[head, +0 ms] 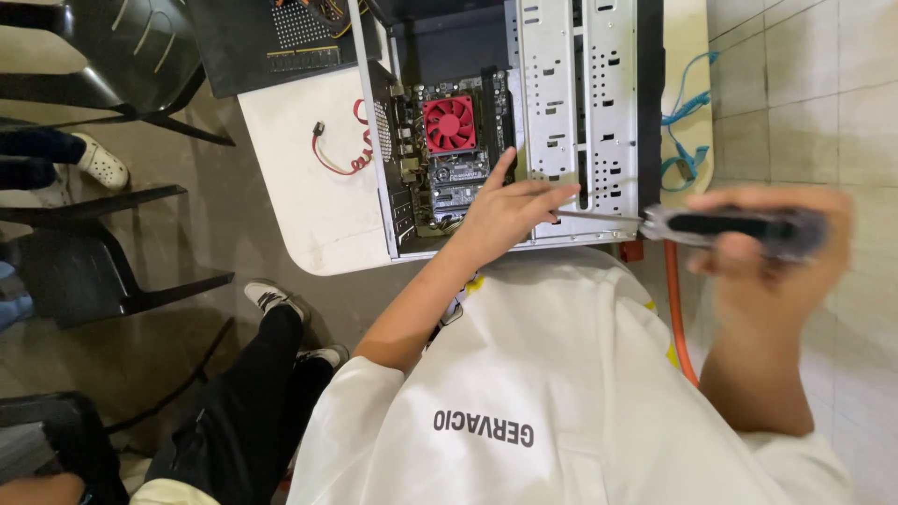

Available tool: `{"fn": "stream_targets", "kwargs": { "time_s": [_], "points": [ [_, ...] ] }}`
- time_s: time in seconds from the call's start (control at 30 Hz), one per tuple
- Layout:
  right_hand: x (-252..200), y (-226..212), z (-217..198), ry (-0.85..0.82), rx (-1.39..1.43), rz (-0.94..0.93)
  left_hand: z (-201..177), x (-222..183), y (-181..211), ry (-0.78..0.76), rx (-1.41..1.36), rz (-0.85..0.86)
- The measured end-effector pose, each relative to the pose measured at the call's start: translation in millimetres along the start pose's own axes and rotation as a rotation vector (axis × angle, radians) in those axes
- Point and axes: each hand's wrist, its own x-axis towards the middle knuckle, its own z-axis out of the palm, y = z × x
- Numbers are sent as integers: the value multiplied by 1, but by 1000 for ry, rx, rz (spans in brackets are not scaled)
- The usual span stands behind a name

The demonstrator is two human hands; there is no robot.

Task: The person is reinstalling various internal components of a desktop computer, including the hard drive and RAM modules, using a screwdriver.

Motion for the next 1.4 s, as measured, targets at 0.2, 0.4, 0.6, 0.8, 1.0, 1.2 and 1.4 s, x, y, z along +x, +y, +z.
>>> {"fn": "stream_targets", "kwargs": {
  "time_s": [0.2,0.4,0.6,0.8,1.0,1.2,1.4],
  "points": [
    [40,-8,30,-285,-170,-321,15,-8,-19,-45,-85,-82],
    [48,-23,46,-295,-288,-348,4,-5,-19,-45,-238,-106],
    [43,-17,45,-283,-332,-378,8,-6,-23,-116,-367,-204],
    [46,-12,42,-283,-326,-390,5,-2,-33,-254,-376,-189],
    [43,-14,41,-291,-271,-337,-3,3,-30,-222,-398,-166],
    [38,-11,42,-343,-294,-413,4,-7,-25,-165,-417,-217],
    [60,-28,34,-819,-443,-248,-34,-9,0,55,-402,-385]
  ]
}}
